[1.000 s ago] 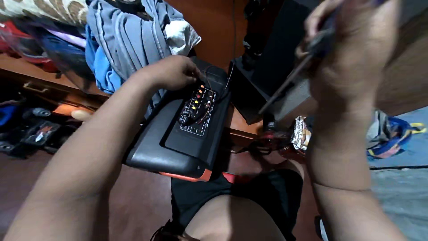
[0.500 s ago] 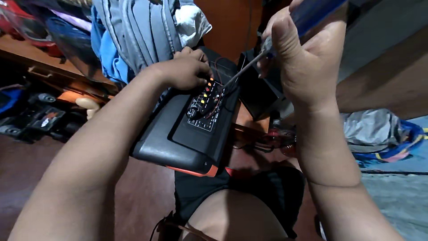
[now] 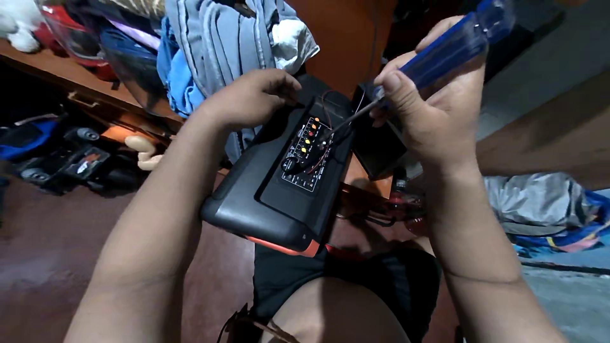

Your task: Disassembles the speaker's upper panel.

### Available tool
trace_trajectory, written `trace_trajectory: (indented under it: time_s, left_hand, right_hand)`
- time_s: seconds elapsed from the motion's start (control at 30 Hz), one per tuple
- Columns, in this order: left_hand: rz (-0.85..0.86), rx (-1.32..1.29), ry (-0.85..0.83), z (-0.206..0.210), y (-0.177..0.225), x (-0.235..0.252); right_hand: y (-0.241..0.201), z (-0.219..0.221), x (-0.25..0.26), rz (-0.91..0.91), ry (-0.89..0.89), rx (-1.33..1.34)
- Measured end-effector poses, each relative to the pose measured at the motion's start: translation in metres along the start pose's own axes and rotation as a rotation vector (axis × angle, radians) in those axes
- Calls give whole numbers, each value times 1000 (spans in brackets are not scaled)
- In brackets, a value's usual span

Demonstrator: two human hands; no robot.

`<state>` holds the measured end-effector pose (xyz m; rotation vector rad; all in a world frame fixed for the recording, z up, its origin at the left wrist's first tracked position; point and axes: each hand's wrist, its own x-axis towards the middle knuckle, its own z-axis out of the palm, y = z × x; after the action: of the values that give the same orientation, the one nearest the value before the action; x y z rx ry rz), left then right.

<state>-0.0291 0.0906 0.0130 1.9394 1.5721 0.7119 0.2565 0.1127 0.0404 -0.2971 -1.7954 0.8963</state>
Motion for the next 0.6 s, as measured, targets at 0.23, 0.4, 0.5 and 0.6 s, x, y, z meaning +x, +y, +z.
trace_trajectory:
  time_s: [0.23, 0.4, 0.5, 0.6]
  left_hand:
    - [-67, -237, 150, 14, -4, -5]
    - [-62, -229, 85, 21, 8, -6]
    - [-27, -85, -27, 24, 13, -5]
    - [83, 135, -84, 32, 3, 2]
  right_hand:
    - [17, 1, 15, 1, 72, 65]
    - [30, 6, 10, 21, 6, 102]
    - [31, 5, 8, 16, -17, 115]
    - [18, -1, 6, -30, 33, 107]
